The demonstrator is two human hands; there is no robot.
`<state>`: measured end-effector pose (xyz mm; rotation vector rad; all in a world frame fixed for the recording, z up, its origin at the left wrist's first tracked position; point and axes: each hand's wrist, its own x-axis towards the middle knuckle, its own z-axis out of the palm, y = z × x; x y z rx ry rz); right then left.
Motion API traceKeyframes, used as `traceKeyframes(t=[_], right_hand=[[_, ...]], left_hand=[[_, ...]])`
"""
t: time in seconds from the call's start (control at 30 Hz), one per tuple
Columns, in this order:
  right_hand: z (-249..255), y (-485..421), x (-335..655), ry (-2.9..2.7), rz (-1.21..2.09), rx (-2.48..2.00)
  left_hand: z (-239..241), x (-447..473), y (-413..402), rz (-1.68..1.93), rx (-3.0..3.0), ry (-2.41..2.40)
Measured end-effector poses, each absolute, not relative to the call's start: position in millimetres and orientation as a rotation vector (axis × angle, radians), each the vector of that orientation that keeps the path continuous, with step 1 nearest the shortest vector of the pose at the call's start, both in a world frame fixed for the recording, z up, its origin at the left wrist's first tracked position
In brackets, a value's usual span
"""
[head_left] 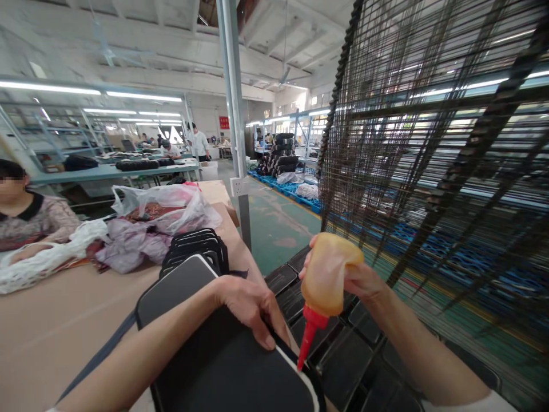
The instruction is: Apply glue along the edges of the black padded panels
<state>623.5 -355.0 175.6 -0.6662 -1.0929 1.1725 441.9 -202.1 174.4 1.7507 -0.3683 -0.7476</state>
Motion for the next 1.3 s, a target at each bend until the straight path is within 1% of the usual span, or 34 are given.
traceKeyframes(t=[0.33,0.97,1.3], right_hand=[[169,-348,629,-1.112,1.245,-0.579],[171,-348,625,-1.108,1.255,-0.606],[167,-359,623,-1.040,1.142,-0.683]], left_hand=[[183,445,-207,-0.756,1.671,-0.361],[178,439,-203,-0.694,1.698,-0.355],[186,426,-201,-0.645,1.729,-0.288]])
